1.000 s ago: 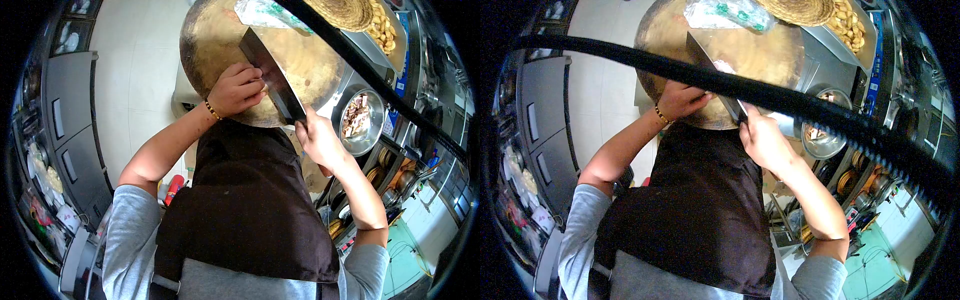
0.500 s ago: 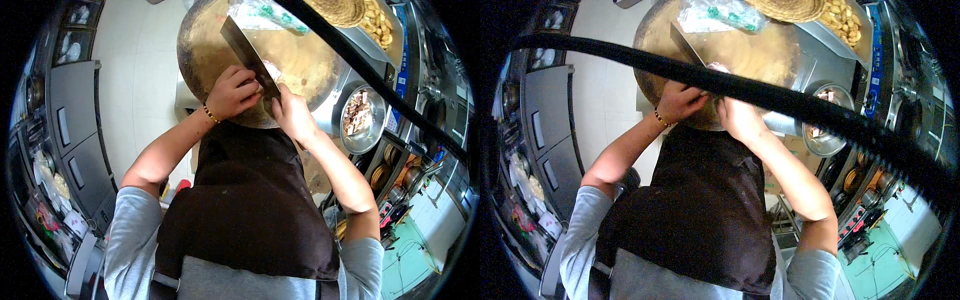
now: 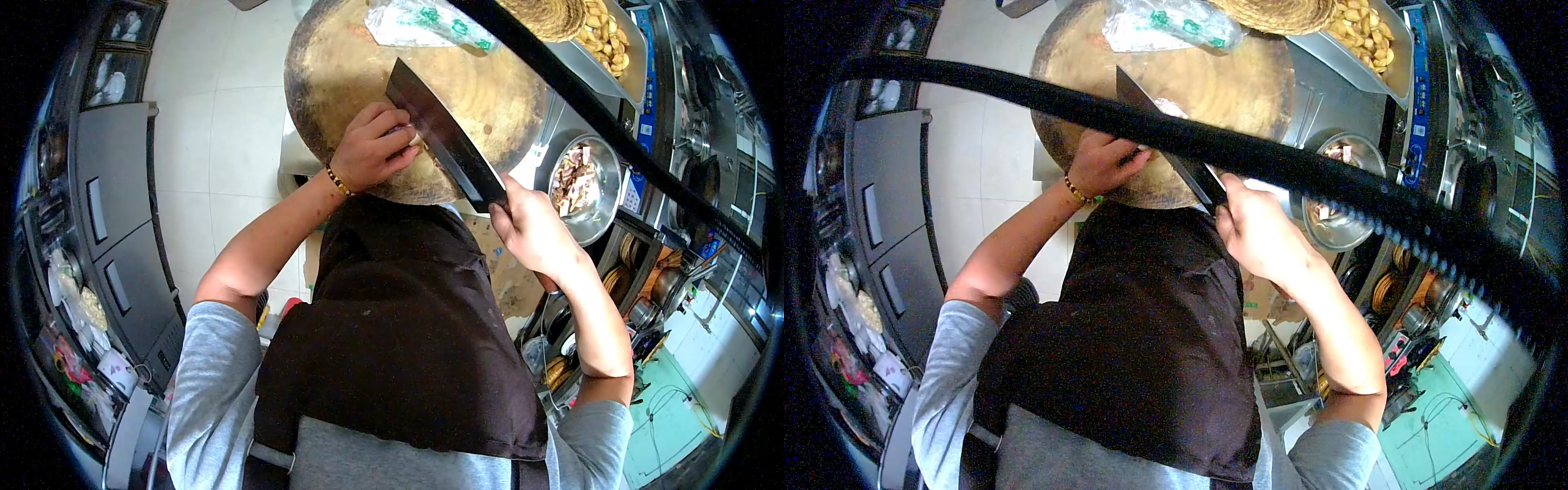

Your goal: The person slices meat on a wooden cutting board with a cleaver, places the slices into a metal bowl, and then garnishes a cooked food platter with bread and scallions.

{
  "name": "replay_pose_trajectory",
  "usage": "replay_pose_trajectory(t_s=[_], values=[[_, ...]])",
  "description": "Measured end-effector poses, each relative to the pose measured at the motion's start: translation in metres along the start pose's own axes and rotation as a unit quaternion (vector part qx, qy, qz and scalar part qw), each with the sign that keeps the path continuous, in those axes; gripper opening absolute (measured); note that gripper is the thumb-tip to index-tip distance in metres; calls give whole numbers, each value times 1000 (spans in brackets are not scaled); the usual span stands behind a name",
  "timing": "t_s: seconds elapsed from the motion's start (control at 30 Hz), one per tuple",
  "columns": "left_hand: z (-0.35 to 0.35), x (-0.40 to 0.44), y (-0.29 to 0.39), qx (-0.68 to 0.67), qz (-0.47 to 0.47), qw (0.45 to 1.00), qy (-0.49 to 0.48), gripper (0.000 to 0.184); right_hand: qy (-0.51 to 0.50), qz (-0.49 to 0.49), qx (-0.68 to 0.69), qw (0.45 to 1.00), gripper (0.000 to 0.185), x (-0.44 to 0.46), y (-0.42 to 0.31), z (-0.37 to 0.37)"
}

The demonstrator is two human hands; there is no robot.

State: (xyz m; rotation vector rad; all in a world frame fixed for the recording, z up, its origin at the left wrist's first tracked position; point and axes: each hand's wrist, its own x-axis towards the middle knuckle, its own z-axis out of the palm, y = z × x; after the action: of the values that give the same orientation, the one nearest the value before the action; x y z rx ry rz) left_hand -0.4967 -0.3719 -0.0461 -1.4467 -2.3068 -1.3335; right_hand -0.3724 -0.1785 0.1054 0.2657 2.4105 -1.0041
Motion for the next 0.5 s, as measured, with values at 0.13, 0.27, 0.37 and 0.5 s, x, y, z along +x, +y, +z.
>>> replay_pose_trajectory(t_s=[0.13, 0.27, 0.37, 0.5], values=[[-2, 1, -1, 0, 4, 1000, -1, 21, 3, -21, 8, 1000, 16, 17, -2, 5], [0, 2, -2, -12, 6, 1000, -3, 21, -1, 11, -20, 1000, 16, 43, -5, 18], [-2, 1, -2, -1, -1, 1000, -19, 21, -12, 29, -30, 999, 22, 47, 2, 23], [0, -1, -4, -17, -8, 999, -28, 20, 26, -49, 26, 998, 30, 38, 2, 23]])
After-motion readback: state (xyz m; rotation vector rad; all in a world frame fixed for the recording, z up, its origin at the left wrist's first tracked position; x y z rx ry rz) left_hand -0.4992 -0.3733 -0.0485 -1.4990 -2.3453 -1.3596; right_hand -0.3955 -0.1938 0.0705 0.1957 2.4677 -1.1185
